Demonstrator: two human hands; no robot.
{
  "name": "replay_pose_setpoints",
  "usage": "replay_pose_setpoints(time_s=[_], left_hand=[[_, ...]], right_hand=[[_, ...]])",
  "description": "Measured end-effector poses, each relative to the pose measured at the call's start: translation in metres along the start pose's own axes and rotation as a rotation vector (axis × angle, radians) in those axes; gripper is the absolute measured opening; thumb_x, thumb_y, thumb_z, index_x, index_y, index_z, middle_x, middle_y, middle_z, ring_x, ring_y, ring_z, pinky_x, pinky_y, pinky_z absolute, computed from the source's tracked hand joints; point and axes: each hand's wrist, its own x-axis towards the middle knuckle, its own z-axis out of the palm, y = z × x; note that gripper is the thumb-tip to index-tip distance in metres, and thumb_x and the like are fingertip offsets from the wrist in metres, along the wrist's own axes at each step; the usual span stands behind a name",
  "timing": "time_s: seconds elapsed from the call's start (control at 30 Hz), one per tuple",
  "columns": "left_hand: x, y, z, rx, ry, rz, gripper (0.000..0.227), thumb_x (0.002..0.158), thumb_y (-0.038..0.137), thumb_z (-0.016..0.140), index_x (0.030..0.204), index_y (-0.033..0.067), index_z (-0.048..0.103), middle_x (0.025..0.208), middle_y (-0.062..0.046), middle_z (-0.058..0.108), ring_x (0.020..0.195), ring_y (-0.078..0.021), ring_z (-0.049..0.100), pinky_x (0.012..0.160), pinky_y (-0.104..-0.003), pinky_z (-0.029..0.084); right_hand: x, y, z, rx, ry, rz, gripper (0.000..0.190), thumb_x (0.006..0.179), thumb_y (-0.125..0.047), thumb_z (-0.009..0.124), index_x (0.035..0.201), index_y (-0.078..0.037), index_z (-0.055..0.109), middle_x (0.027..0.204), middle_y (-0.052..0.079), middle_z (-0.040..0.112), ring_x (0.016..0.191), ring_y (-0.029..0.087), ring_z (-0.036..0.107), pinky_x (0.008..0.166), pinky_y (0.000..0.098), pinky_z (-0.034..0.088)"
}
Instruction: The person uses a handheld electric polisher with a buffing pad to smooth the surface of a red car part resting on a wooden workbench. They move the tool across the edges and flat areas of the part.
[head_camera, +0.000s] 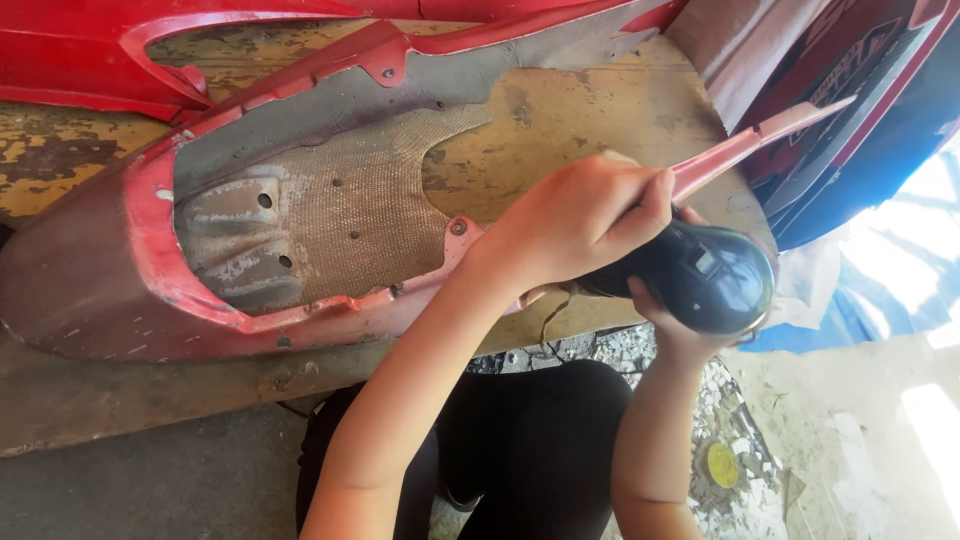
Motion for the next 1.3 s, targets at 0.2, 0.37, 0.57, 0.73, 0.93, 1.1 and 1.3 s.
replay_pose_setpoints(time_s=[0.2, 0.37, 0.57, 0.73, 0.93, 1.1, 1.3], left_hand=[[-0.009, 0.003, -0.023, 0.183, -0.070, -0.354, 0.041, 0.106, 0.032, 0.046, 0.082, 0.0028, 0.065, 0.071, -0.020, 0.064, 0.069, -0.0380, 0.065, 0.067, -0.045, 0.050], [-0.010, -0.007, -0.020, 0.139, -0.046, -0.376, 0.040, 0.106, 0.032, 0.046, 0.085, 0.0025, 0.064, 0.070, -0.020, 0.062, 0.067, -0.0381, 0.062, 0.065, -0.044, 0.049], [-0.021, -0.022, -0.023, 0.034, 0.020, -0.349, 0.044, 0.110, 0.035, 0.046, 0.085, 0.0003, 0.058, 0.066, -0.012, 0.058, 0.060, -0.0226, 0.055, 0.062, -0.038, 0.046], [-0.055, -0.046, -0.032, 0.056, 0.325, -0.355, 0.046, 0.114, 0.035, 0.047, 0.085, -0.0003, 0.056, 0.066, -0.001, 0.050, 0.068, -0.0085, 0.047, 0.060, -0.032, 0.041], [-0.090, -0.073, -0.049, -0.158, 0.740, -0.483, 0.044, 0.112, 0.036, 0.044, 0.089, 0.0051, 0.064, 0.069, 0.006, 0.055, 0.060, -0.0033, 0.048, 0.054, -0.024, 0.036], [-0.092, -0.062, -0.041, -0.179, 0.760, -0.531, 0.044, 0.110, 0.036, 0.042, 0.091, 0.0051, 0.066, 0.065, 0.005, 0.057, 0.057, -0.0044, 0.052, 0.051, -0.025, 0.040], [-0.076, -0.032, -0.037, -0.051, 0.456, -0.329, 0.047, 0.116, 0.031, 0.043, 0.085, 0.0010, 0.062, 0.064, -0.001, 0.055, 0.060, -0.0079, 0.052, 0.058, -0.031, 0.042]], right_hand=[[-0.003, 0.009, 0.015, -0.074, -0.075, 0.023, 0.085, 0.070, -0.013, 0.095, 0.140, -0.001, 0.049, 0.125, 0.011, 0.070, 0.114, 0.020, 0.069, 0.110, 0.0331, 0.053], [-0.009, 0.036, 0.014, 0.004, -0.037, 0.184, 0.074, 0.072, -0.011, 0.094, 0.135, 0.002, 0.057, 0.126, 0.007, 0.068, 0.115, 0.019, 0.066, 0.110, 0.0357, 0.054], [0.000, 0.038, 0.031, 0.199, -0.017, 0.291, 0.066, 0.074, -0.010, 0.093, 0.131, 0.001, 0.062, 0.124, 0.005, 0.069, 0.114, 0.019, 0.067, 0.110, 0.0353, 0.054], [0.040, -0.006, 0.069, 0.158, -0.108, 0.232, 0.065, 0.071, -0.007, 0.095, 0.127, 0.001, 0.063, 0.118, 0.006, 0.070, 0.108, 0.017, 0.068, 0.104, 0.0342, 0.059], [0.074, -0.023, 0.106, 0.102, -0.475, 0.198, 0.066, 0.069, -0.011, 0.099, 0.121, 0.000, 0.061, 0.112, 0.008, 0.073, 0.102, 0.015, 0.071, 0.098, 0.0317, 0.061], [0.054, -0.009, 0.102, 0.084, -0.398, 0.141, 0.078, 0.066, -0.015, 0.101, 0.128, 0.001, 0.057, 0.118, 0.008, 0.070, 0.107, 0.016, 0.071, 0.100, 0.0322, 0.060], [0.028, -0.009, 0.077, 0.145, -0.193, 0.122, 0.081, 0.067, -0.013, 0.101, 0.133, 0.000, 0.055, 0.116, 0.007, 0.068, 0.104, 0.015, 0.068, 0.098, 0.0309, 0.059]])
